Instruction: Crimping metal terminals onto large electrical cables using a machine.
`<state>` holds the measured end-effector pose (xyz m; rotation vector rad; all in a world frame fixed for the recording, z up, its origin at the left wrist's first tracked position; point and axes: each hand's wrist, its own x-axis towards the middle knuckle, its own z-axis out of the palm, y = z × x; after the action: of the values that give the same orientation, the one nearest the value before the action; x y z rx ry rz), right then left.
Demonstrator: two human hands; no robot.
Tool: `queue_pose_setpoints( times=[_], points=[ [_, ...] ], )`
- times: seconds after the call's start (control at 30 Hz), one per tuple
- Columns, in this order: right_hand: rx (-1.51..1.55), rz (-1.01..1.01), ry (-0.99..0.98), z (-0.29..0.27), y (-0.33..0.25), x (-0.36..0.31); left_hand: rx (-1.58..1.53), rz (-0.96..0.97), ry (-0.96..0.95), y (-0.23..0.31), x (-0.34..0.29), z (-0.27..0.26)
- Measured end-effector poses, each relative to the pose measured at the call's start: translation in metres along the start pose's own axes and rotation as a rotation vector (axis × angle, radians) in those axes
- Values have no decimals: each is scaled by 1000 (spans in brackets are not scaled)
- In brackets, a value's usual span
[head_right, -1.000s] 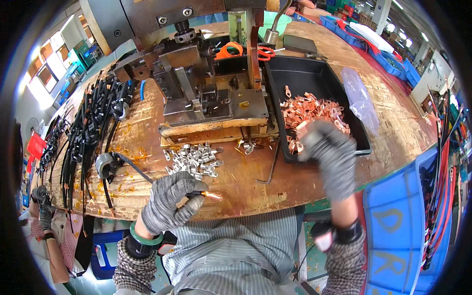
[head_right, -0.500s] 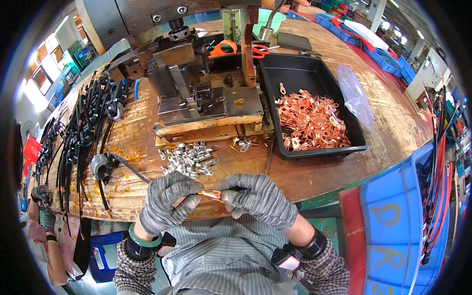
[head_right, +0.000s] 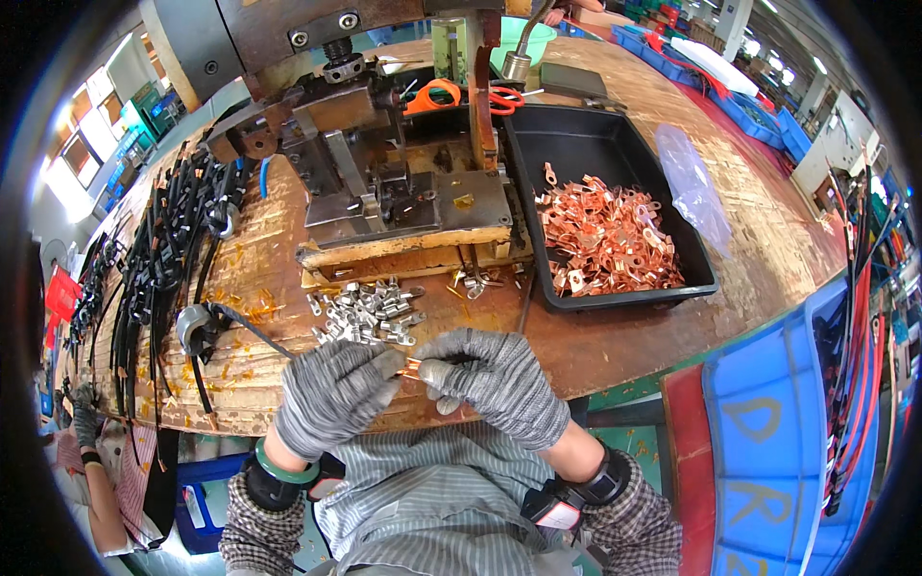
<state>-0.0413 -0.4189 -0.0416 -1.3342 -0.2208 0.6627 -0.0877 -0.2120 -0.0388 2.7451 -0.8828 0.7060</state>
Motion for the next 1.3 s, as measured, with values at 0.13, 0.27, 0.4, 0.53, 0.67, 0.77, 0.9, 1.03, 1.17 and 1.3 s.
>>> queue_pose_setpoints(
  times=[0.13, 0.27, 0.4, 0.53, 0.67, 0.77, 0.9, 1.03, 1.17, 1.3],
  points=[
    [-37, -153, 15, -9, -2, 4, -260, -247, -196, -18, 2, -20],
    [-4, -220, -20, -9, -1, 20, -200, -269, -243, -43, -12, -23],
    [39, -228, 16, -2, -21, 30, -165, -282, -205, -53, -1, -39],
    [34, -336, 44, -2, -30, 54, -78, -283, -171, -67, 11, -40],
    [41, -355, 35, -7, -41, 67, -138, -271, -119, -77, 24, -44],
    [50, -333, 6, -16, -48, 75, -145, -329, -177, -77, 35, -50],
    [61, -328, -64, -21, -55, 89, -158, -386, -212, -80, 46, -61],
    [-21, -338, -33, -18, -61, 102, -195, -418, -269, -89, 55, -70],
    [2, -383, -41, -17, -57, 117, -287, -466, -373, -105, 61, -75],
    [-11, -388, -76, -17, -59, 124, -400, -528, -475, -112, 68, -82]
  ],
)
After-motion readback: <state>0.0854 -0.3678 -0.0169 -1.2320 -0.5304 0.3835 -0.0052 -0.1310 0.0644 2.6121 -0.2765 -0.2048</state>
